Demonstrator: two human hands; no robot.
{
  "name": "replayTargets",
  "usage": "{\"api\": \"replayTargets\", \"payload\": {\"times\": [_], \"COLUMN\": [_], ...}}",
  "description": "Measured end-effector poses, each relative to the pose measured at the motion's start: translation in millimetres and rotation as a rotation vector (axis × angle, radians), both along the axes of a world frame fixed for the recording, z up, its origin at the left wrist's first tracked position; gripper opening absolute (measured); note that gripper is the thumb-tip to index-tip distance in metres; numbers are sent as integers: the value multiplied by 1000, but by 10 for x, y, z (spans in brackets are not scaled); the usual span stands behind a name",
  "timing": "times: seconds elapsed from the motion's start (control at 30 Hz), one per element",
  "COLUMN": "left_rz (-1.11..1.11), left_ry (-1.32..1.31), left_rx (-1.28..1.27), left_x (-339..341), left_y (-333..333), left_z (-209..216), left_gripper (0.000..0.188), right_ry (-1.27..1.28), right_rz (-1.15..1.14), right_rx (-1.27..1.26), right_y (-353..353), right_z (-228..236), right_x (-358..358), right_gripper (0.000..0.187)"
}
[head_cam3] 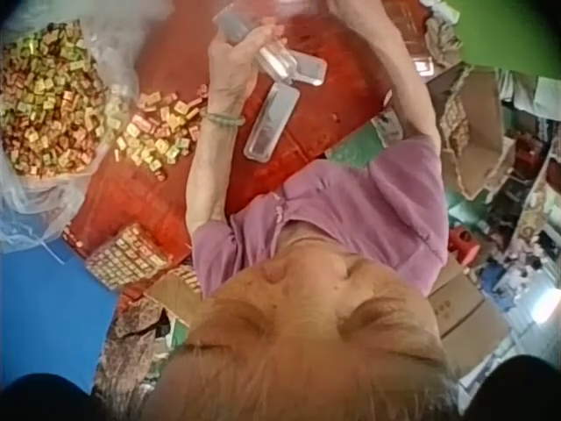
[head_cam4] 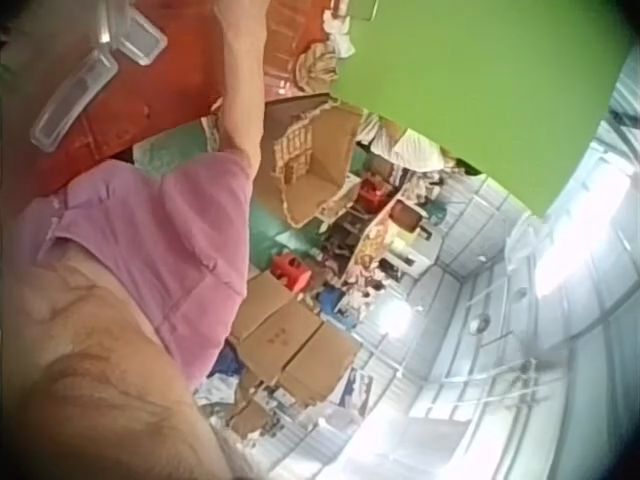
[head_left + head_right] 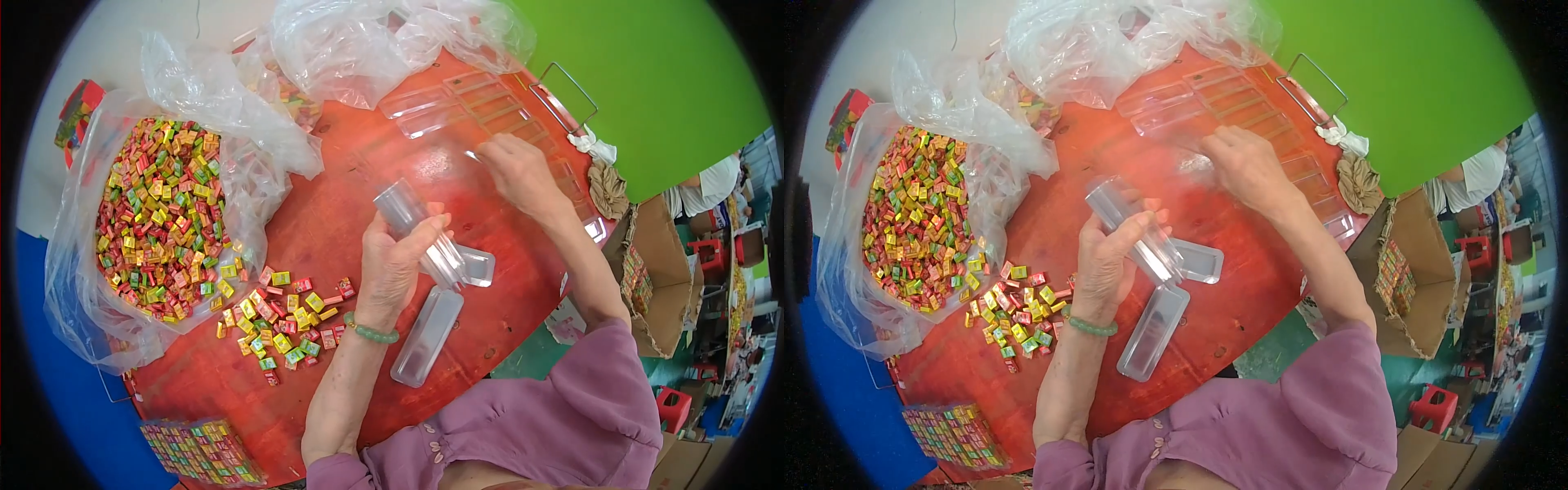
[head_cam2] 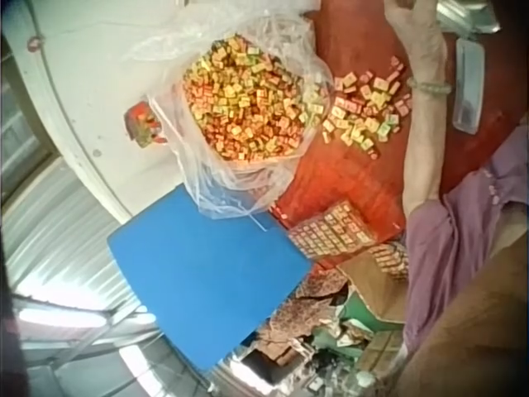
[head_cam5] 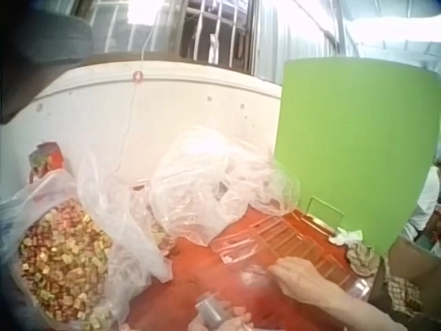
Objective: Taking clear plastic trays out of a bag and arranging them on a workbench.
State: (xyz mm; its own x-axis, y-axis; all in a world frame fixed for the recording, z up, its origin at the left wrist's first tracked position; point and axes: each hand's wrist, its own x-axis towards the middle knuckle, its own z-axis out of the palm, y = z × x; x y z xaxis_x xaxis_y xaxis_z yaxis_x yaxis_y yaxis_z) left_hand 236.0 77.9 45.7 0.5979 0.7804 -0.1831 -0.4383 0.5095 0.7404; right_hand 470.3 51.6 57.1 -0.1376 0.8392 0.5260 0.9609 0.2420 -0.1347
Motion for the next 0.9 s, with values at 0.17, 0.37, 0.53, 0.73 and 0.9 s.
{"api": "replayTargets", "payload": {"times": [0.17, 0.37, 0.53, 0.73, 0.9], "left_rz": [-35, -41, -4, 39, -35], "left_ry": [-18, 22, 26, -27, -19], "left_rx": [6, 20, 47, 140, 184], "left_x": [2, 67, 96, 180, 179], "left_y": [-39, -31, -20, -100, -203], "left_z": [-44, -126, -102, 7, 65], "left_gripper": [38, 38, 36, 29, 28], "right_ry": [-364, -401, 754, 1006, 1307], "right_rz": [-28, -76, 129, 268, 379], "right_rx": [-54, -154, -532, -761, -785], "right_y": [236, 281, -149, -341, -476], "right_z": [-308, -397, 198, 295, 42], "right_x": [87, 188, -291, -483, -330], "right_gripper": [7, 19, 12, 12, 8]}}
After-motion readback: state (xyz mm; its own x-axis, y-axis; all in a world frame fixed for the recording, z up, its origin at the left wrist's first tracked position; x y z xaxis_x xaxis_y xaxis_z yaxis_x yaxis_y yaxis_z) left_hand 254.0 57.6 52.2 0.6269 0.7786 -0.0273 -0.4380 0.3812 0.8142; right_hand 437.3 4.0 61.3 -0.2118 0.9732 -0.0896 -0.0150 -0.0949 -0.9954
